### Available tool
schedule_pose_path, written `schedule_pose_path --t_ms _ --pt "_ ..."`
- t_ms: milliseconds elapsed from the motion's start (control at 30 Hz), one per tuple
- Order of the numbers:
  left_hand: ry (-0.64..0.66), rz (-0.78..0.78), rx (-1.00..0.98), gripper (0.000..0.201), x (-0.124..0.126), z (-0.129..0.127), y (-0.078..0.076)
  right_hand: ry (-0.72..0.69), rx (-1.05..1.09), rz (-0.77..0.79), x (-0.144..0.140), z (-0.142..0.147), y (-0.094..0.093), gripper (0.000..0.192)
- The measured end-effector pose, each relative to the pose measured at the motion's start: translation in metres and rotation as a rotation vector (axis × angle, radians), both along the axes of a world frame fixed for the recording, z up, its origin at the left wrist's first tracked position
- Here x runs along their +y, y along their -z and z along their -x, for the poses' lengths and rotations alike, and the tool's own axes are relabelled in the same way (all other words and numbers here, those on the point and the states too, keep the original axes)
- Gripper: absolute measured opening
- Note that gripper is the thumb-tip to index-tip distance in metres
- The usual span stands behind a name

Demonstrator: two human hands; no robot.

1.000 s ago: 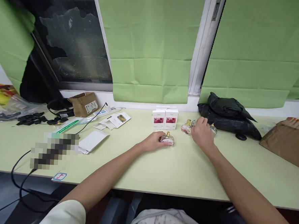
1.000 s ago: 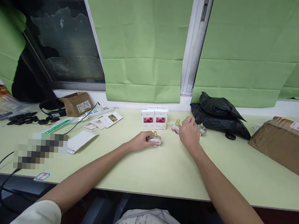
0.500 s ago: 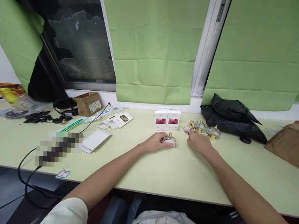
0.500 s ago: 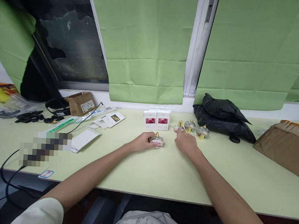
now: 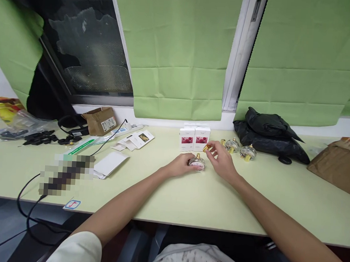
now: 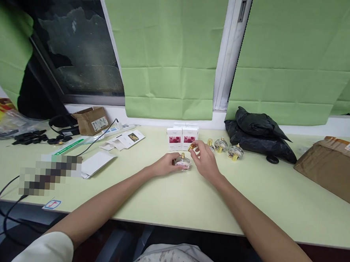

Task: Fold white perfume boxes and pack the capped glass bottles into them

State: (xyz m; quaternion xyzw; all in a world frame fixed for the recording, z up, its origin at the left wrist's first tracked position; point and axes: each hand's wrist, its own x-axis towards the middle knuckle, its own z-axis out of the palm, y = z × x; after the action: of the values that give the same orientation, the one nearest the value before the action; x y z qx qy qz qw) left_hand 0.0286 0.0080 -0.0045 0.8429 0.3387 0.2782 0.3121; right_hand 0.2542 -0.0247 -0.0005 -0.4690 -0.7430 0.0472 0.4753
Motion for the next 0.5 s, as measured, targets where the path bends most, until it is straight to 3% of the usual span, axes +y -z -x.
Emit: schedule_pose_path --t_ms 133,367,500 --pt "0.000 0.002 0.000 0.053 0.000 -0.001 0.001 -0.130 0.135 -0.111 -0.006 0.009 -0.006 0.028" --pt "0.009 -0.018 0.007 0.051 0.002 0.000 0.002 -0.209 -0.059 -0.077 -0.007 0.013 0.005 0.027" --pt "0.034 -0.018 0.011 0.048 0.003 0.000 0.003 -0.232 -0.066 -0.045 -0.006 0.011 0.007 0.027"
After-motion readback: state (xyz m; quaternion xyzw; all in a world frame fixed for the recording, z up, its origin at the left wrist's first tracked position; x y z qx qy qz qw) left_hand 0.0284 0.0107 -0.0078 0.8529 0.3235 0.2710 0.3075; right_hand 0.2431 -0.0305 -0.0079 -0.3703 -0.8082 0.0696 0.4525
